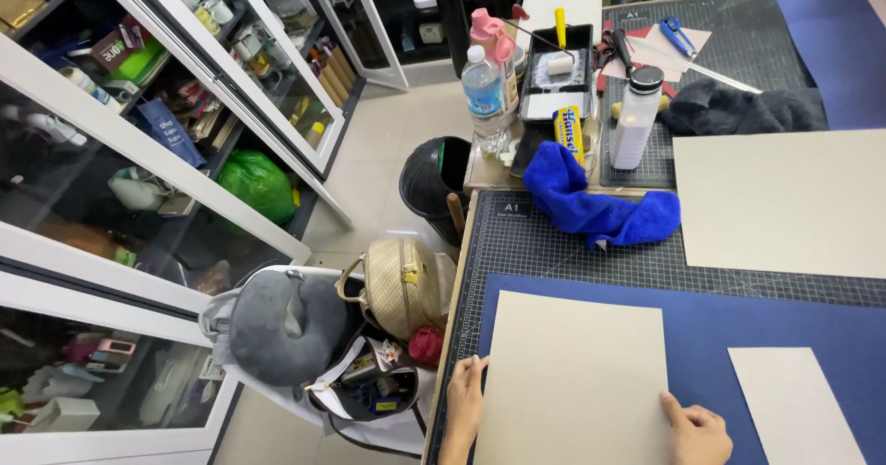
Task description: Smoothing a blue cover material onto a board using a roller and hands to ensure a flat surface
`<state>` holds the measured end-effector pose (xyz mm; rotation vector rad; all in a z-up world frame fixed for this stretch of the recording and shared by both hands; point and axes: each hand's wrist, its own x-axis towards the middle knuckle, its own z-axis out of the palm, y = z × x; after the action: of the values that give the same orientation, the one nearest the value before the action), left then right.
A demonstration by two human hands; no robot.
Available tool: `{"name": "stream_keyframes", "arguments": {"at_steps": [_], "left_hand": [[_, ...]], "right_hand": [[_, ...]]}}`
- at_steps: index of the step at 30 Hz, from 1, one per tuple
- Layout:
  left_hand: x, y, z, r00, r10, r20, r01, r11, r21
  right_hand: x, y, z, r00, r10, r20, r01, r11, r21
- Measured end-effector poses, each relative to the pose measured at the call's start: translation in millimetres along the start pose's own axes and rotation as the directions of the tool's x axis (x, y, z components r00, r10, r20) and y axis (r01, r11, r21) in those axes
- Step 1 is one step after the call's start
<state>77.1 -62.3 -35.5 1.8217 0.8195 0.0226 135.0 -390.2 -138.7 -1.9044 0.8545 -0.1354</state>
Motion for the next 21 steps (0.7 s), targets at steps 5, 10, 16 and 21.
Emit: {"name": "stream_keyframes", "arguments": {"at_steps": [5,10,16,21], "left_hand": [[-4,4,-5,0.999,-0.008,0.052,0.012,0.997,-0.072],[-2,-3,-4,0.996,0.041,0.084,-0.027,0.986,-0.166],[-8,16,-16,0.992,-0.014,0.122,0.027,0.994,-0.108],[-9,35,-35,0.946,0.048,0.321,-0.116,0.973,0.197]], "right_hand": [[-2,-12,-4,0.997,0.075,0.036,-0.075,0.997,-0.019],[-9,-32,-11,0.987,0.136,0.090,-0.138,0.990,0.019],[-18,-48,-15,0.980,0.165,0.111,-0.176,0.980,0.094],[-21,-53,-17,0.984,0.139,0.112,-0.146,0.988,0.053]]}}
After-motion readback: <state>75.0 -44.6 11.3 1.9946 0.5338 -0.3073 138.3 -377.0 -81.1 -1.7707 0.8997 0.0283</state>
